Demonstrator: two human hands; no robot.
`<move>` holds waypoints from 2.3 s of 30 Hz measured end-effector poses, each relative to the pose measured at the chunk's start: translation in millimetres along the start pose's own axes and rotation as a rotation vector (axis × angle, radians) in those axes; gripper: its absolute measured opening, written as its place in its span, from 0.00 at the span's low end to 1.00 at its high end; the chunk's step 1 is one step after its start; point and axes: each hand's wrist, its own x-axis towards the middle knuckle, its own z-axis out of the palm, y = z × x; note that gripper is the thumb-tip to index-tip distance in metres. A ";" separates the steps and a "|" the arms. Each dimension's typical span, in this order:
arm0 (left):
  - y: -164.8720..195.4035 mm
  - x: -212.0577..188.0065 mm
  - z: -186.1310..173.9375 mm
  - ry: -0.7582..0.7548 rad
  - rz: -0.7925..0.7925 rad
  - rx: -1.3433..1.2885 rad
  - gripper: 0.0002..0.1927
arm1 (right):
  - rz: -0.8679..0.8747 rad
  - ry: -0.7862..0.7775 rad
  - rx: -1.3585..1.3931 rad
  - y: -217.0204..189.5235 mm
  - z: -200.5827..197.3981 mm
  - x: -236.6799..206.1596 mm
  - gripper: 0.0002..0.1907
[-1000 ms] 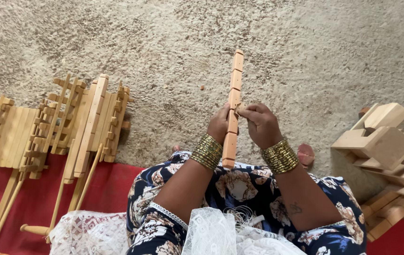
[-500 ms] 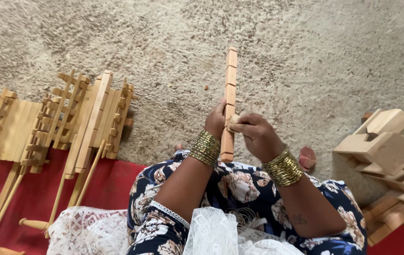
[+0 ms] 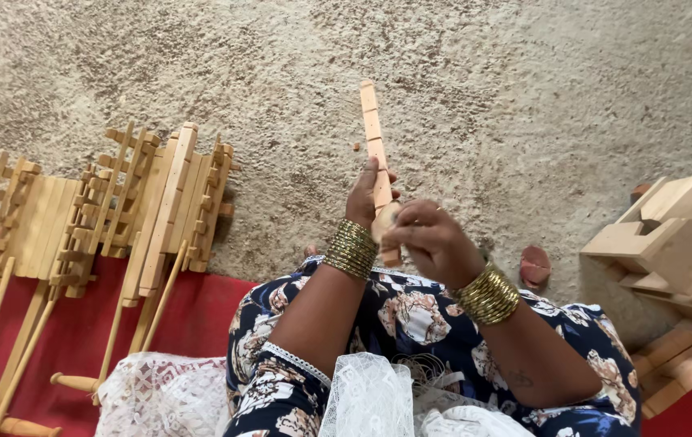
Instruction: The person sits on the floor and assembles wooden toy parts, inserting small wooden pegs into the holes of a long slotted wooden bar and pressing them in by hand, working on one bar at a time with finished toy frames stacked nearby.
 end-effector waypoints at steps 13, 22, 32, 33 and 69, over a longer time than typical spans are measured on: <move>-60.6 -8.3 10.1 -0.206 -0.147 0.335 0.21 | 0.230 0.267 -0.545 97.4 -4.9 -35.0 0.10; -18.9 32.9 -34.1 -0.037 0.001 0.010 0.21 | 0.215 0.036 -0.042 21.8 38.5 -22.5 0.13; -75.3 -4.5 7.9 -0.377 0.140 0.623 0.28 | 0.754 0.025 0.148 77.0 2.9 -22.8 0.41; -74.0 -17.3 12.2 -0.454 -0.128 0.194 0.39 | 0.823 0.082 0.176 84.3 -4.7 -25.0 0.41; -74.3 -65.5 40.1 -0.586 -0.067 0.943 0.34 | 0.941 1.507 0.751 133.6 -181.8 -103.2 0.13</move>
